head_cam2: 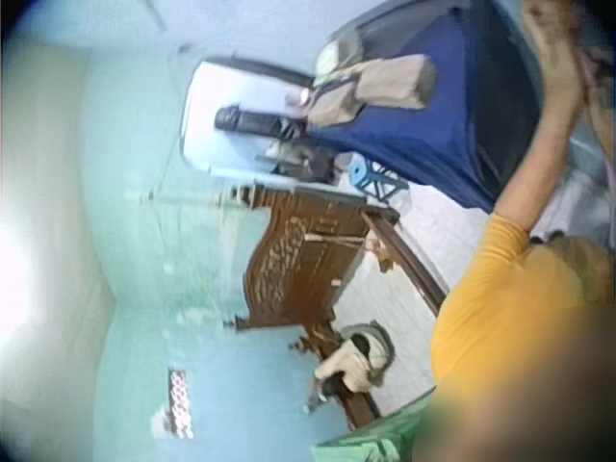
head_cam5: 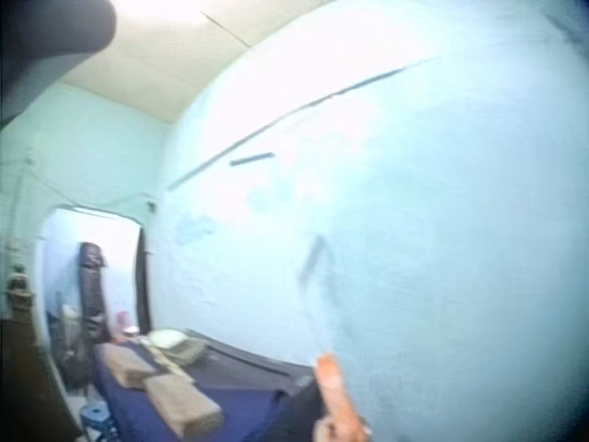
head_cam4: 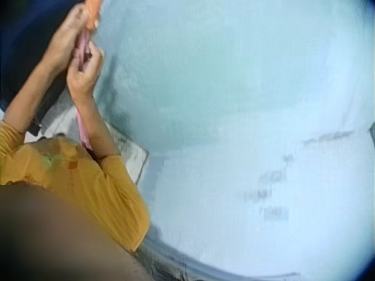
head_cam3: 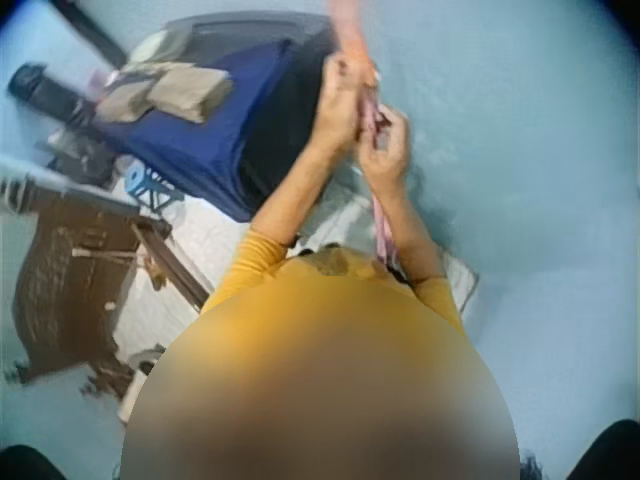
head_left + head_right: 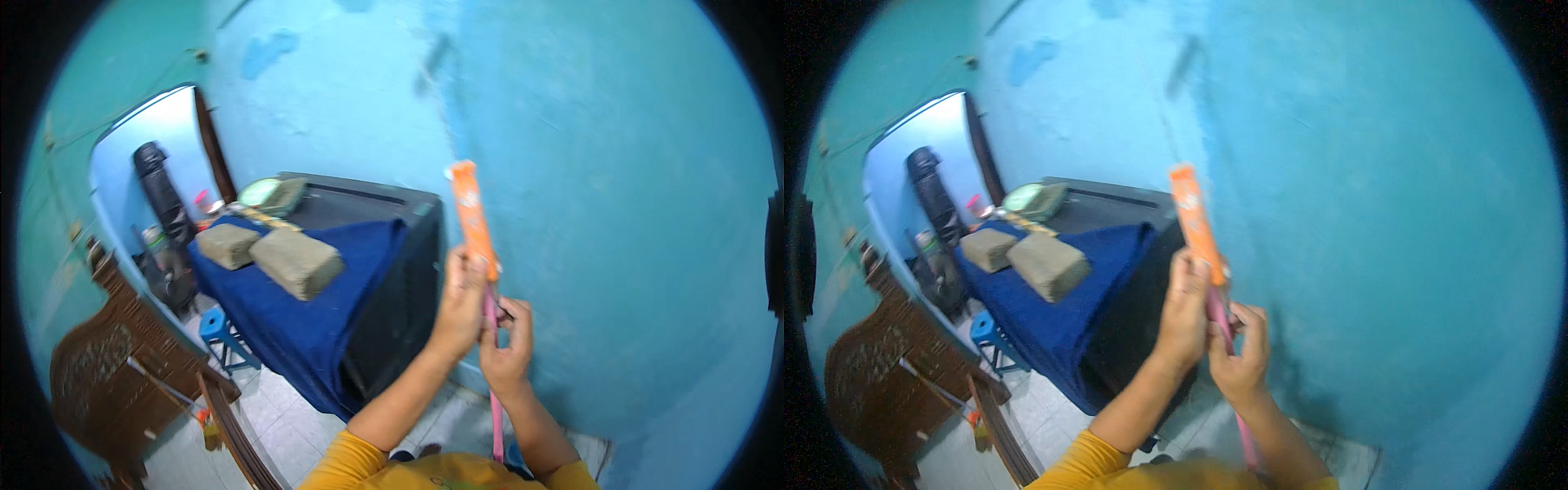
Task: The person paints a light blue wall using a paint roller attached to a long pink extension pole. They dip the roller into a bucket of paint and apply it to the wall in vertical strokes.
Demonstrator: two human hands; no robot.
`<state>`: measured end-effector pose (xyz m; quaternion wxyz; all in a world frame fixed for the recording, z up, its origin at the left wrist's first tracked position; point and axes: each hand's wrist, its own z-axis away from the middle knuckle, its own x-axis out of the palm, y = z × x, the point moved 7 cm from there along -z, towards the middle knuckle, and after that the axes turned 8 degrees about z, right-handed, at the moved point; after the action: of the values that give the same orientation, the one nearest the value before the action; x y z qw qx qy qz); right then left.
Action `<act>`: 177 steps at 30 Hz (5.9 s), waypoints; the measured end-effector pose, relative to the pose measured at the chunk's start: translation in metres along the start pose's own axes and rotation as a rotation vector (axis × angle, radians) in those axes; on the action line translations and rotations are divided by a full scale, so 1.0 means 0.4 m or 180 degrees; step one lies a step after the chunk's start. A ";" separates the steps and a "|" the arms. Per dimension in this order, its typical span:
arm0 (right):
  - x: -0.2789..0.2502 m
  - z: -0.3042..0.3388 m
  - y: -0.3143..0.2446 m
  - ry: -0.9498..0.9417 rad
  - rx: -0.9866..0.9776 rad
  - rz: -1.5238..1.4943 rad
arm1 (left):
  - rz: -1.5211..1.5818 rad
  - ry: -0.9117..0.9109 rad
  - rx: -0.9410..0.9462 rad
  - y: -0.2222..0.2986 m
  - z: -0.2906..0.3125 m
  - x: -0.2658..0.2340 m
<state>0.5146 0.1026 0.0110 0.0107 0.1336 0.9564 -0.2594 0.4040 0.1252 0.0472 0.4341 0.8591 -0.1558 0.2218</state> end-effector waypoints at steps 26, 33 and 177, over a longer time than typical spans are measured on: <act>-0.630 0.300 0.136 0.1057 0.1177 0.1960 | 0.1493 -0.3128 -0.1817 -0.349 0.309 0.627; -0.848 0.428 0.051 0.1800 0.1779 0.2872 | 0.1889 -0.3775 -0.2073 -0.390 0.514 0.827; -0.539 1.322 0.007 0.1089 0.7320 0.4004 | -0.2425 -0.5858 -0.3817 -1.406 0.754 -0.066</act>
<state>0.6976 -0.2128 -0.4285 -0.1104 0.5156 -0.0431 -0.8486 0.7145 0.2047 -0.5054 0.5326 0.3437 -0.2238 -0.7404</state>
